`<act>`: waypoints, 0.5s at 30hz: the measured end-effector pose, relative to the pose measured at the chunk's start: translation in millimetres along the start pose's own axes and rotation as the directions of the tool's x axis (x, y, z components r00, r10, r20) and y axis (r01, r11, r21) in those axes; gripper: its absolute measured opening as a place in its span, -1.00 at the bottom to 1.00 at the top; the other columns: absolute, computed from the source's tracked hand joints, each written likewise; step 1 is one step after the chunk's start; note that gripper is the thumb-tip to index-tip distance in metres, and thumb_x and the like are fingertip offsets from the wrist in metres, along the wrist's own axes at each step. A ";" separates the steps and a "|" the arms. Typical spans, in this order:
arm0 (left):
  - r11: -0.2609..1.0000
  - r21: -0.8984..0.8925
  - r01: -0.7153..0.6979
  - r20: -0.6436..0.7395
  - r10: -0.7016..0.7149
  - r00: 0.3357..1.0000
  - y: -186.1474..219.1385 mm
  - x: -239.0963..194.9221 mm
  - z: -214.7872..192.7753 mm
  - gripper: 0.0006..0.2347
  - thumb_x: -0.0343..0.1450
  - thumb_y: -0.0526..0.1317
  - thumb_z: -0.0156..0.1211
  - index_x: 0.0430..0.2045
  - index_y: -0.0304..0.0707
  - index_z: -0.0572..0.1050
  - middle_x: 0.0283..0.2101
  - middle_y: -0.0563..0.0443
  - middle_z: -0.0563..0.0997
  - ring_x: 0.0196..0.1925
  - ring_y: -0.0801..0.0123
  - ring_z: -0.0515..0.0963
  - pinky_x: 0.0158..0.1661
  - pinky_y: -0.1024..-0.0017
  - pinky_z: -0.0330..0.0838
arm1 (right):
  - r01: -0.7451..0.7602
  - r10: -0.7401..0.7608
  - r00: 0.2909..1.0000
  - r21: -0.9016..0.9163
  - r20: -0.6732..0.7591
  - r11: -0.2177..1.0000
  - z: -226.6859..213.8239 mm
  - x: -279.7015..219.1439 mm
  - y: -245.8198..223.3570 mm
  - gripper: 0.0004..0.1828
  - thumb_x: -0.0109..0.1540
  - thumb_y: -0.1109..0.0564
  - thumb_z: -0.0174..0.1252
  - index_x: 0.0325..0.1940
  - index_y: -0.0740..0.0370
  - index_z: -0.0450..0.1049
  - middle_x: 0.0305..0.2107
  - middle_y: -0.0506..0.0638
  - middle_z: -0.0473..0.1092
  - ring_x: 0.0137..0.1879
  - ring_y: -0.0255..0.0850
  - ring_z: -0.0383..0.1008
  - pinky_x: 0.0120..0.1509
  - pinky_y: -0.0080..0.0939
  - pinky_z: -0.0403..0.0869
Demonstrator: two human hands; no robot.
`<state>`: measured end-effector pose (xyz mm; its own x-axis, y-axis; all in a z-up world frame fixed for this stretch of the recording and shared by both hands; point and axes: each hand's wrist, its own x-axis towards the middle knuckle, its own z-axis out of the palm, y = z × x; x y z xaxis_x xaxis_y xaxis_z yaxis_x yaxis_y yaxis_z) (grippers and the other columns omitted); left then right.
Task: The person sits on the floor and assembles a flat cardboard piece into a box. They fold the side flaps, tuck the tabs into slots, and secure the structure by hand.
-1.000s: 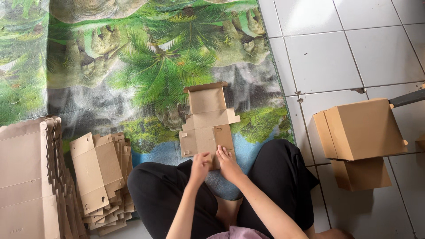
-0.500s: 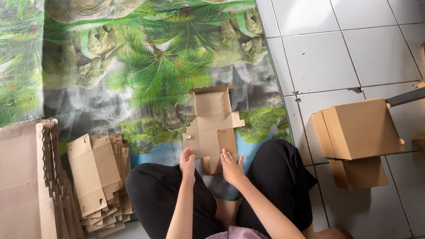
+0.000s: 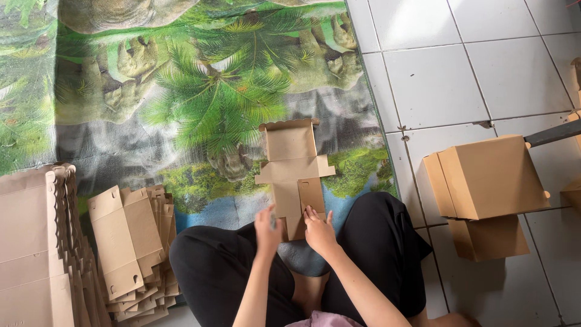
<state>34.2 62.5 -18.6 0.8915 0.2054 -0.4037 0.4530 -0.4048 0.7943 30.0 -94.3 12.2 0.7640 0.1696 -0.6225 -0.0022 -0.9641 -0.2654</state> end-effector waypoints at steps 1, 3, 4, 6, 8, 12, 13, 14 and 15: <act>1.000 0.002 0.001 -0.001 -0.001 1.000 19.5 -15.4 -3.4 -0.61 0.35 -0.44 0.05 0.10 -0.16 0.36 0.10 -0.14 0.35 0.16 0.15 0.38 0.10 0.30 0.38 | 0.001 -0.001 1.000 0.001 0.001 1.000 -2.5 -2.8 -5.3 -0.38 0.24 0.23 -0.18 0.42 0.19 -0.01 0.41 -0.01 -0.20 0.48 -0.18 -0.11 0.42 0.44 -0.37; 0.646 0.718 -0.260 0.359 -0.024 0.933 58.2 -46.1 -10.5 -0.28 0.34 -0.44 0.12 0.36 -0.12 -0.15 0.37 -0.22 -0.06 0.42 -0.05 -0.11 0.36 0.14 -0.13 | 0.054 -0.032 0.971 0.087 -0.236 0.995 -7.5 -7.9 -16.5 -0.37 0.20 0.33 -0.14 0.39 0.27 0.04 0.38 0.17 -0.11 0.43 0.01 0.02 0.44 0.40 -0.18; 0.646 0.718 -0.259 0.358 -0.025 0.933 23.4 -34.8 7.6 -0.28 0.34 -0.44 0.12 0.36 -0.12 -0.15 0.37 -0.22 -0.06 0.42 -0.05 -0.11 0.36 0.14 -0.13 | 0.055 -0.033 0.971 0.087 -0.235 0.995 1.0 -1.6 -18.4 -0.37 0.20 0.33 -0.14 0.39 0.27 0.04 0.38 0.17 -0.11 0.43 0.01 0.02 0.44 0.40 -0.18; 0.447 0.841 -0.305 0.283 0.117 0.952 -46.5 -12.8 44.2 -0.32 0.34 -0.19 0.06 0.35 -0.14 -0.16 0.39 -0.08 -0.15 0.44 -0.01 -0.20 0.36 0.17 -0.14 | 0.342 -0.316 0.829 -0.030 -0.461 0.939 18.5 10.7 -21.7 -0.30 0.11 0.48 -0.18 0.34 0.22 0.16 0.34 0.08 0.01 0.41 0.01 0.00 0.41 0.31 -0.15; 0.430 0.846 -0.315 0.327 0.048 0.944 -19.6 -22.7 31.1 -0.36 0.37 -0.17 0.00 0.35 -0.15 -0.15 0.40 -0.08 -0.19 0.44 -0.01 -0.26 0.36 0.17 -0.20 | 0.395 -0.406 0.798 -0.121 -0.445 0.911 43.4 30.6 -22.7 -0.30 0.09 0.43 -0.14 0.34 0.19 0.17 0.32 0.02 0.05 0.41 -0.05 0.01 0.42 0.25 -0.17; 0.360 0.861 -0.358 0.454 -0.228 0.861 39.8 -41.2 -0.9 -0.49 0.49 -0.11 -0.25 0.35 -0.17 -0.12 0.44 -0.06 -0.34 0.45 0.01 -0.49 0.37 0.15 -0.41 | 0.335 -0.350 0.927 -0.121 -0.133 0.934 40.2 45.8 -33.1 -0.08 0.00 0.38 -0.02 0.45 0.13 -0.08 0.42 -0.11 -0.22 0.49 0.06 -0.29 0.40 0.43 -0.11; 0.358 0.863 -0.356 0.452 -0.231 0.862 30.7 -38.5 2.7 -0.49 0.49 -0.11 -0.25 0.35 -0.17 -0.12 0.44 -0.06 -0.34 0.45 0.01 -0.49 0.37 0.15 -0.41 | 0.338 -0.352 0.927 -0.119 -0.133 0.934 29.1 43.1 -37.2 -0.08 0.00 0.38 -0.02 0.45 0.13 -0.08 0.42 -0.11 -0.22 0.49 0.06 -0.29 0.40 0.43 -0.11; 0.374 0.856 -0.357 0.449 -0.196 0.872 21.5 -35.9 6.6 -0.50 0.48 -0.17 -0.23 0.34 -0.19 -0.12 0.43 -0.08 -0.29 0.45 0.04 -0.41 0.36 0.15 -0.32 | 0.311 -0.329 0.938 -0.160 -0.108 0.937 18.1 40.4 -40.9 -0.09 0.03 0.39 -0.04 0.45 0.07 -0.08 0.42 -0.16 -0.20 0.50 0.05 -0.33 0.39 0.49 -0.21; 0.390 0.849 -0.358 0.445 -0.160 0.881 12.2 -33.4 10.4 -0.50 0.47 -0.24 -0.21 0.34 -0.21 -0.12 0.43 -0.10 -0.25 0.46 0.06 -0.34 0.36 0.14 -0.23 | 0.284 -0.306 0.949 -0.202 -0.084 0.937 7.1 37.6 -44.5 -0.11 0.06 0.40 -0.07 0.46 0.02 -0.08 0.42 -0.21 -0.19 0.51 0.05 -0.38 0.38 0.55 -0.31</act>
